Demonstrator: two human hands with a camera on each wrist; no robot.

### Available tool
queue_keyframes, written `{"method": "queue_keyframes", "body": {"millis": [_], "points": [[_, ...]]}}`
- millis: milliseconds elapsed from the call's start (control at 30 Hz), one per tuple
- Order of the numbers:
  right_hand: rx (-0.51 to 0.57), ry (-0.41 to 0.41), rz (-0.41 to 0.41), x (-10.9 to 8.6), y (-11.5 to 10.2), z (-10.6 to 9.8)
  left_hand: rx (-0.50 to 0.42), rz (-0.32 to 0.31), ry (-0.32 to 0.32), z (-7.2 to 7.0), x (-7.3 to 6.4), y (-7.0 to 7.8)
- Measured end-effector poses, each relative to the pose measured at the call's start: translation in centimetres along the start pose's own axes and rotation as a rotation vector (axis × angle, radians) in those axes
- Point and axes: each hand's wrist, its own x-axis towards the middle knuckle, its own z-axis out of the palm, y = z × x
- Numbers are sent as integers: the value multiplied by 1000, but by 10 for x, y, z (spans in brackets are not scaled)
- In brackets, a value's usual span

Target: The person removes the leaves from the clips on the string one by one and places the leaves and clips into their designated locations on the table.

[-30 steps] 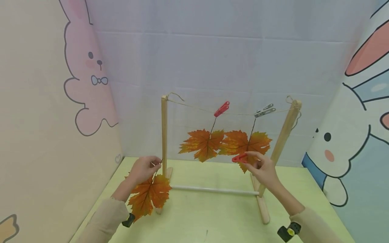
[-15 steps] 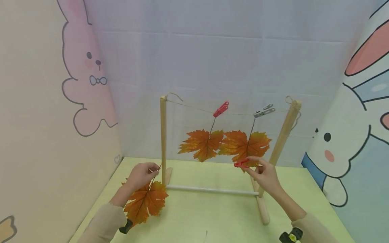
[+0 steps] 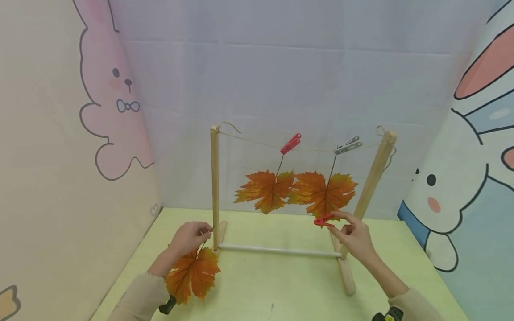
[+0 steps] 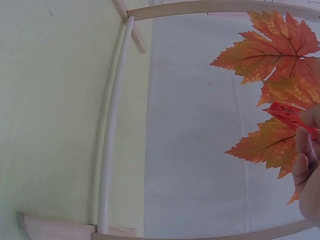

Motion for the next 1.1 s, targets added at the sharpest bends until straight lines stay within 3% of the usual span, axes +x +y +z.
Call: {"method": "queue_keyframes", "body": {"millis": [267,633,833,1100], "points": [[-34,8,91,-14,11,1,27,53,-24,14,-11,-9],[1,-14,203,-31,29,1,36,51,-63,31,-27,-20],[27,-8,207,-40,56,0,28,46,-89,38,-34,-25],[-63,50,216,-50,78,-3,27,29,-106,44,-40,-33]]}}
